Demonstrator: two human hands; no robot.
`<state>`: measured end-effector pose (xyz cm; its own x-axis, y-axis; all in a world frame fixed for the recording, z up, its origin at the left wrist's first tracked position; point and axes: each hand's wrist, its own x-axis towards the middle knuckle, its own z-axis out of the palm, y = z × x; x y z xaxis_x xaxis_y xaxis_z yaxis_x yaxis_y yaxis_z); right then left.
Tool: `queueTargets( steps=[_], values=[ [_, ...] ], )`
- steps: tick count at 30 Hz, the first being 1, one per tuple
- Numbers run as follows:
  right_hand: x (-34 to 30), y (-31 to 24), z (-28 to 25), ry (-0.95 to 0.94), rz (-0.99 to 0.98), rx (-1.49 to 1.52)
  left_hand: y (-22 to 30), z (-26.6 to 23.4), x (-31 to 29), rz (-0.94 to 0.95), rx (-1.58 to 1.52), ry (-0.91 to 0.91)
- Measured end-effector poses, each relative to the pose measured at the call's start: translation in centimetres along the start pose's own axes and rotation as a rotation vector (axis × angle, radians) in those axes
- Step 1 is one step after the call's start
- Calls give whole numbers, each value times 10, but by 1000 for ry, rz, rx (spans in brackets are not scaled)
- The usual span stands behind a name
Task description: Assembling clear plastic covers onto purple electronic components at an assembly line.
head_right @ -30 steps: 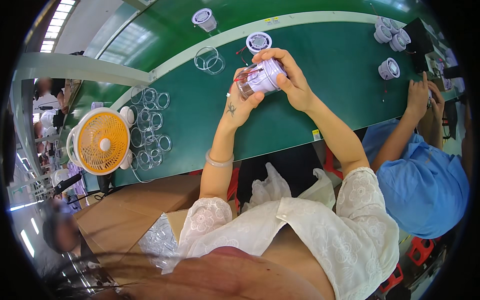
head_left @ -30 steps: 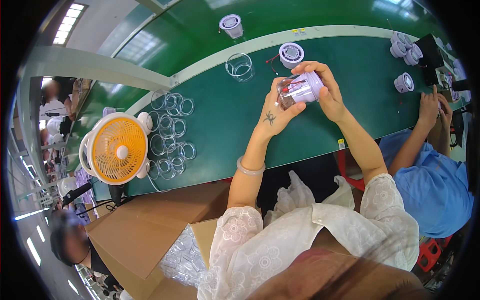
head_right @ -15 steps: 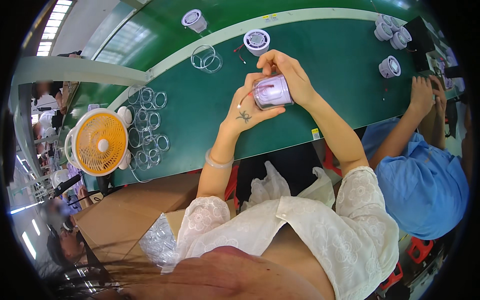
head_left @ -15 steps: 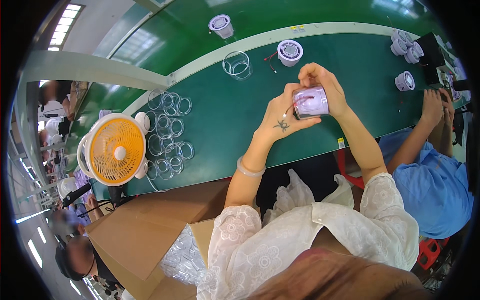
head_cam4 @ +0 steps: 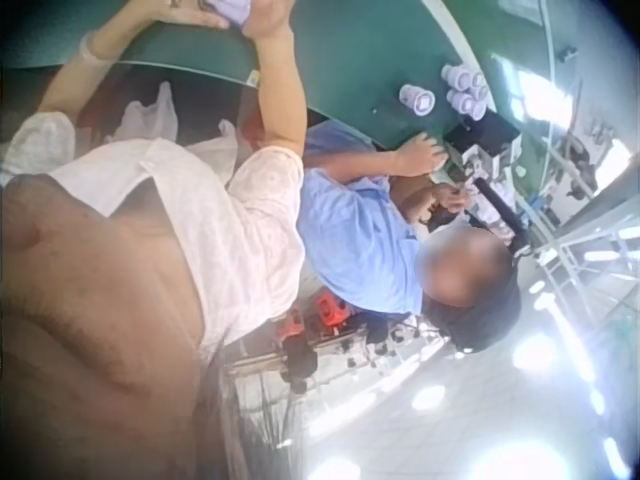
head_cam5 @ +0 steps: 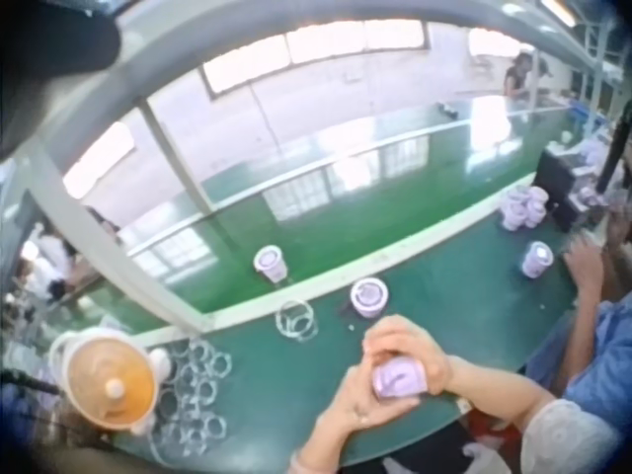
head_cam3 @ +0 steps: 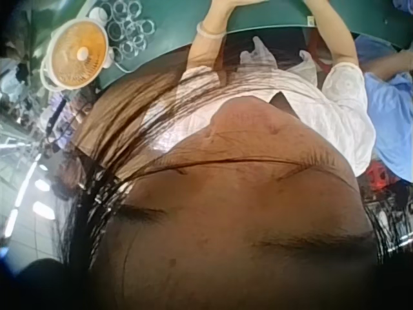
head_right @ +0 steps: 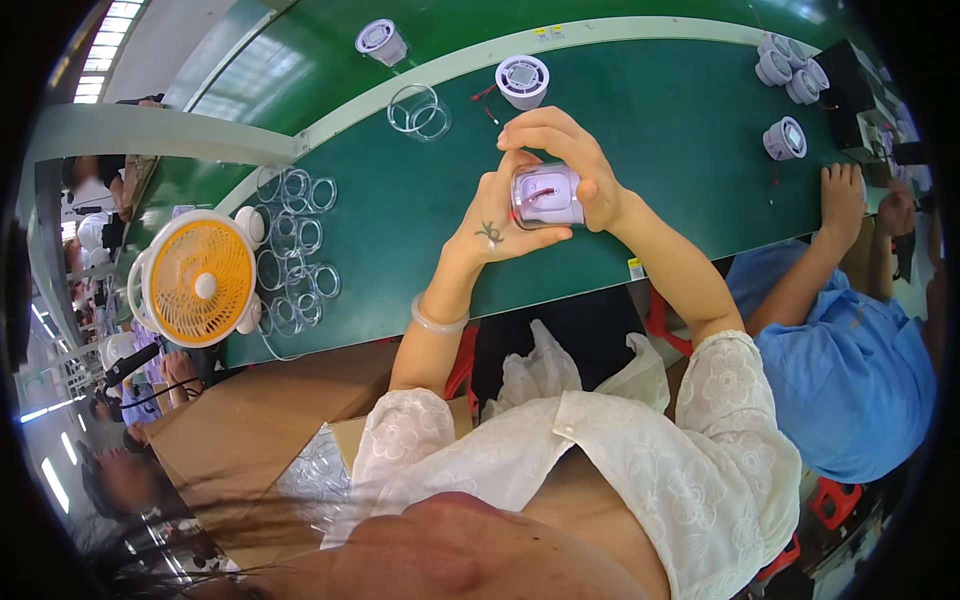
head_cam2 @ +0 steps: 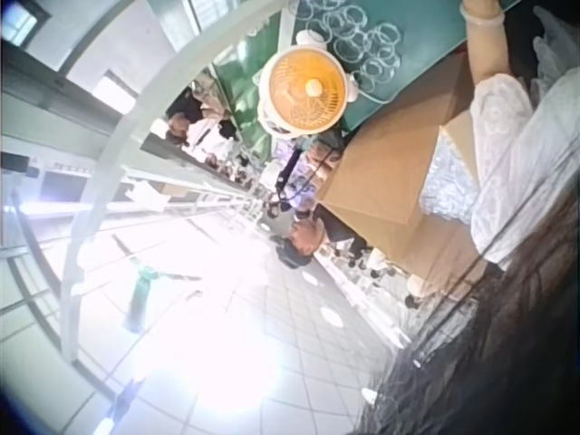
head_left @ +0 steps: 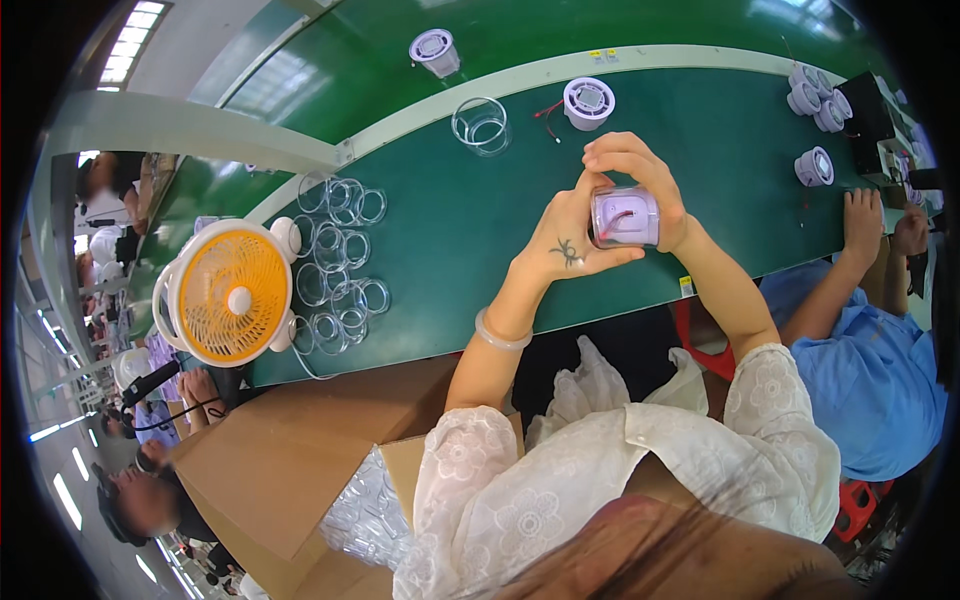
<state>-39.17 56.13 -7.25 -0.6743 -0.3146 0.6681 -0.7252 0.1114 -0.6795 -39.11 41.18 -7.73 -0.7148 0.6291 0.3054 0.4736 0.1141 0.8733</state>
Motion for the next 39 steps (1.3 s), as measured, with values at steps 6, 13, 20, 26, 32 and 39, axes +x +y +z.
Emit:
queueTargets(
  steps=[6,13,20,26,32,39],
  values=[
    [0,8,4,252,129,-42,-1,-4,6,-132,-223,64],
    [3,-4,-3,14,327,53,-15,-10,3,-72,-720,357],
    [-5,23,-24,207,673,1447,-30,-28,-11,173,-25,1112],
    [-2,25,-37,490,878,1524,-30,-66,-19,3,639,1268],
    [24,75,-69,653,799,339,-36,-86,-39,-706,1344,975],
    [53,165,-107,306,258,-910,-33,-90,-42,-671,1170,1013]
  ],
)
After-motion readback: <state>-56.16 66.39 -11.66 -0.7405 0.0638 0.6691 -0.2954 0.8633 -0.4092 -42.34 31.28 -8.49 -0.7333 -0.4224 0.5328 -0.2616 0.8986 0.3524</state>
